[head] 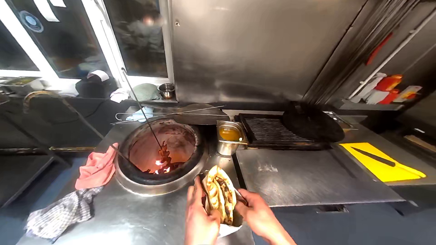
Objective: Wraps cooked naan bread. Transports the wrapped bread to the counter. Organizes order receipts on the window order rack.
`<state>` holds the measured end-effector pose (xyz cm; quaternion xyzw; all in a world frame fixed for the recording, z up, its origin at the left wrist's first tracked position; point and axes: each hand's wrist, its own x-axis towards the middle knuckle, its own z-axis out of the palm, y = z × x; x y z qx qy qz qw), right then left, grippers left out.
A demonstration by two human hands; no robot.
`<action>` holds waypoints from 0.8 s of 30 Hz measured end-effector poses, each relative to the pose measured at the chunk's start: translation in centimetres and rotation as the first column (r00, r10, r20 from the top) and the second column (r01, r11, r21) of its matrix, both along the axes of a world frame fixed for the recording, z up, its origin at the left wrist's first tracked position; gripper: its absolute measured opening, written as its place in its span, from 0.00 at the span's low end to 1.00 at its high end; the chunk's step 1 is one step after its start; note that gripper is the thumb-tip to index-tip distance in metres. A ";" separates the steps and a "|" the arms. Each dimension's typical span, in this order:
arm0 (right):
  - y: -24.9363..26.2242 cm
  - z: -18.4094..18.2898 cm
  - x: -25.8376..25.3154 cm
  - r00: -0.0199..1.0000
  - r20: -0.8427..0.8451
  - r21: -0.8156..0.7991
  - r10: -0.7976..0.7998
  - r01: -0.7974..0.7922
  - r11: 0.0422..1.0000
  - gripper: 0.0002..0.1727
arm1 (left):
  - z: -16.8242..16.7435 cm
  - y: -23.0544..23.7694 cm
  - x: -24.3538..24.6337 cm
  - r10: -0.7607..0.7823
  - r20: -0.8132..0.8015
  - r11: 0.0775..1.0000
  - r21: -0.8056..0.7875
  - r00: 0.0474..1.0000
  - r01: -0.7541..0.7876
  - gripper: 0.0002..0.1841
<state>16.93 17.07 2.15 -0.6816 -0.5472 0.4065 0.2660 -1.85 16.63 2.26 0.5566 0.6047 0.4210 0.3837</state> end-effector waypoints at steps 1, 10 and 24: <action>0.4 0.3 -0.2 0.995 0.086 -0.025 0.042 -0.040 0.999 0.10 | 0.2 0.0 0.0 -0.007 -0.015 1.000 0.001 1.000 0.007 0.53; 3.0 9.8 -3.4 0.811 0.489 -0.098 0.321 -0.315 0.944 0.19 | 2.9 1.7 -0.1 0.082 -0.008 0.993 0.081 0.997 -0.081 0.45; 2.1 1.2 1.5 0.939 0.343 0.417 0.015 -0.166 0.894 0.22 | -1.2 0.6 -0.4 -0.055 -0.053 0.851 0.520 0.997 0.075 0.29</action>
